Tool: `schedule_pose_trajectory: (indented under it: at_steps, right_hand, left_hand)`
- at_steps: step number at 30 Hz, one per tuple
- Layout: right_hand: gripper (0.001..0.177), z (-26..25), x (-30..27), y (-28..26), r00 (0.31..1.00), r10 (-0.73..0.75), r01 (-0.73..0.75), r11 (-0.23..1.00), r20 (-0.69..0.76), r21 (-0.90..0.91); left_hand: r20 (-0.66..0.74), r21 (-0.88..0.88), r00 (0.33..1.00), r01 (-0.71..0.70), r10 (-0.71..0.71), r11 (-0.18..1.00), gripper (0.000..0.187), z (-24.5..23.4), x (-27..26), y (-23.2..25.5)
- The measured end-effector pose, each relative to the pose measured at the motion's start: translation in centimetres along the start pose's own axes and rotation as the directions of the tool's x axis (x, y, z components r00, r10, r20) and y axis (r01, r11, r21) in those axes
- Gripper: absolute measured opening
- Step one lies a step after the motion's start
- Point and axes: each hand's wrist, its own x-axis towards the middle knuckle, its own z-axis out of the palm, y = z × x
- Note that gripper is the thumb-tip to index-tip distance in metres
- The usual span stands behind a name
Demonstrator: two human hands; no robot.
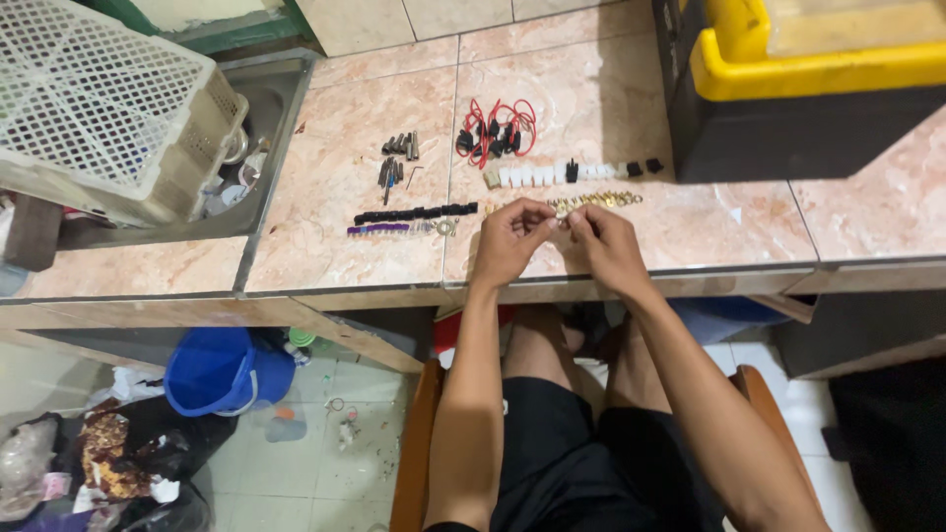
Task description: The person sorts small hardware parts, wires, and connectors laid out on a tiled counter and places them one by one into the compartments of a yellow toolbox, occasionally picking items up from the counter to arrange them inside the box.
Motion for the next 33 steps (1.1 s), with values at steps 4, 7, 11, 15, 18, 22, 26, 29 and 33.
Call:
schedule_pose_trajectory:
  at_steps: [4, 7, 11, 15, 18, 22, 26, 29, 33]
  right_hand:
    - [0.018, -0.1, -0.5, -0.1, 0.998, 0.022, -0.016, 0.994, -0.057, 0.107]
    - [0.020, 0.0, -1.0, -0.4, 0.996, -0.033, 0.039, 0.997, -0.086, 0.068]
    - [0.016, -0.1, -0.9, -0.8, 0.993, 0.020, -0.007, 0.993, -0.115, 0.117]
    - [0.018, -0.1, -0.6, -0.5, 0.993, -0.009, 0.014, 0.999, -0.117, 0.044]
    - [0.020, -0.2, -0.6, -0.3, 0.993, -0.012, 0.012, 1.000, -0.117, -0.004]
    - [0.020, -0.1, -0.5, 0.1, 0.994, -0.022, 0.026, 0.999, -0.108, 0.037]
    - [0.020, -0.1, -0.5, 0.3, 0.984, -0.113, 0.106, 0.993, -0.134, -0.059]
    - [0.020, -0.2, -0.5, 0.0, 0.988, -0.081, 0.073, 0.996, -0.131, -0.058]
    - [0.017, -0.2, -0.7, -0.7, 0.989, -0.038, 0.038, 0.999, -0.140, -0.002]
  left_hand:
    - [0.014, -0.073, 0.998, 0.062, -0.061, 0.995, 0.012, 0.1, 0.1, 0.3]
    - [0.016, -0.099, 0.992, 0.124, -0.123, 0.987, 0.010, 0.0, 0.2, 0.6]
    - [0.007, -0.057, 0.987, 0.160, -0.160, 0.985, 0.013, 0.1, 0.0, 0.9]
    - [0.021, 0.023, 0.996, 0.083, -0.083, 0.996, 0.015, 0.1, -0.1, 0.3]
    - [0.051, 0.035, 0.997, 0.050, -0.051, 0.998, 0.017, 0.1, -0.1, 0.0]
    - [0.080, -0.041, 0.989, 0.129, -0.125, 0.991, 0.018, 0.1, -0.1, -0.1]
    - [0.066, 0.020, 0.992, 0.109, -0.110, 0.994, 0.016, 0.1, -0.1, -0.1]
    - [0.041, 0.025, 0.994, 0.101, -0.102, 0.995, 0.016, 0.1, -0.1, -0.4]
    - [0.029, -0.005, 0.991, 0.130, -0.130, 0.991, 0.015, 0.0, 0.2, -0.8]
